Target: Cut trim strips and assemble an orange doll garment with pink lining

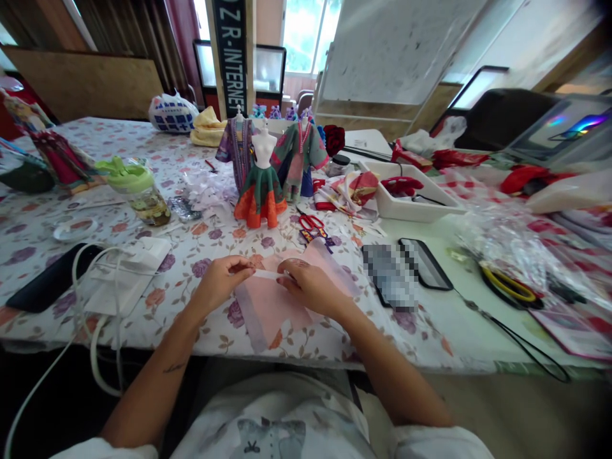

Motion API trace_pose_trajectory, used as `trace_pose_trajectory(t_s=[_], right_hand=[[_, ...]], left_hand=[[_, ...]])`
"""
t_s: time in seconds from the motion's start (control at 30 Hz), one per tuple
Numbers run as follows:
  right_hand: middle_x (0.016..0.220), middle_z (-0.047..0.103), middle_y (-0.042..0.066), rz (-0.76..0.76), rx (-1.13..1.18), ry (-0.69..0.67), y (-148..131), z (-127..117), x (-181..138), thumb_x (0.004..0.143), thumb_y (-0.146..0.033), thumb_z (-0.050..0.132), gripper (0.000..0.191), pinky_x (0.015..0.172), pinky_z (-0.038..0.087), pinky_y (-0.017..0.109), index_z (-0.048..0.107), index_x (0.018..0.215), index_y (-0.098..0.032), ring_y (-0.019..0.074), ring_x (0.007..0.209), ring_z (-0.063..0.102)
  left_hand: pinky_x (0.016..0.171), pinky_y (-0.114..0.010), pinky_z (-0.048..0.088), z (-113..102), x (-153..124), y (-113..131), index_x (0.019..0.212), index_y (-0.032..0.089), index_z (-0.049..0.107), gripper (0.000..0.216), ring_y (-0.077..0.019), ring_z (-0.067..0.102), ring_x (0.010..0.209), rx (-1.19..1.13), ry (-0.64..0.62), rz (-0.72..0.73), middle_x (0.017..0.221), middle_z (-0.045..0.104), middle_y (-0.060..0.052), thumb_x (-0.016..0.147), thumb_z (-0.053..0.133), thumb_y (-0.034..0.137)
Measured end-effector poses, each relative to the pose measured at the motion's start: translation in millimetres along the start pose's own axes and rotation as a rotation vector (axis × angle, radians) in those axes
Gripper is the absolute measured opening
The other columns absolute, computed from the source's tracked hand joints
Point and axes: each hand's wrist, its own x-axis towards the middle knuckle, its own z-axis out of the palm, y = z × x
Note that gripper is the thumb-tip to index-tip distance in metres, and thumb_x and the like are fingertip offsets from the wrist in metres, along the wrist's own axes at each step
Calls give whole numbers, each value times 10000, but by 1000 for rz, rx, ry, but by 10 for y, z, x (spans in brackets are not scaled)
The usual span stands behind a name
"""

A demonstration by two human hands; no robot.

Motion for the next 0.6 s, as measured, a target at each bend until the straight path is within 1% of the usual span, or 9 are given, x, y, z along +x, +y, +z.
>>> trace_pose_trajectory(t_s=[0.17, 0.27, 0.33, 0.43, 0.53, 0.6], right_hand=[[913, 667, 74, -54, 22, -38, 27, 95, -4, 901, -209, 499, 224, 711, 404, 278, 550, 1116, -174, 195, 835, 607], [937, 683, 92, 13, -45, -51, 36, 163, 17, 917, -229, 484, 268, 713, 406, 286, 526, 1174, -166, 202, 818, 627], [919, 695, 101, 72, -123, -53, 10, 156, 51, 939, -254, 461, 287, 707, 398, 289, 508, 1206, -159, 208, 802, 637], [890, 705, 102, 85, -219, -62, -73, 4, 134, 965, -290, 428, 259, 684, 370, 278, 516, 1174, -165, 211, 800, 643], [870, 708, 91, 7, -298, -73, -165, -268, 230, 971, -314, 415, 227, 634, 318, 267, 527, 1120, -184, 210, 788, 638], [858, 705, 80, -59, -352, -75, -204, -438, 277, 969, -319, 417, 215, 613, 279, 263, 529, 1100, -191, 205, 772, 628]], left_hand=[[696, -284, 462, -7, -71, -90, 812, 198, 684, 173, -187, 624, 739, 92, 49, 12, 790, 702, -19, 794, 603, 349], [706, -282, 446, 0, -65, -117, 806, 201, 675, 166, -188, 617, 759, 122, 58, 13, 803, 693, -17, 804, 588, 342], [733, -286, 434, -3, -41, -132, 808, 198, 669, 162, -187, 610, 772, 133, 64, 12, 812, 687, -18, 807, 582, 334], [733, -279, 422, -44, 13, -133, 825, 185, 662, 167, -174, 593, 757, 86, 110, -15, 810, 677, -19, 800, 586, 332], [663, -258, 406, -122, 38, -80, 822, 172, 662, 190, -153, 561, 696, -16, 153, -56, 761, 656, -13, 772, 619, 350], [613, -244, 389, -160, 4, -22, 817, 168, 665, 210, -136, 530, 646, -80, 168, -87, 719, 637, -4, 746, 647, 365]])
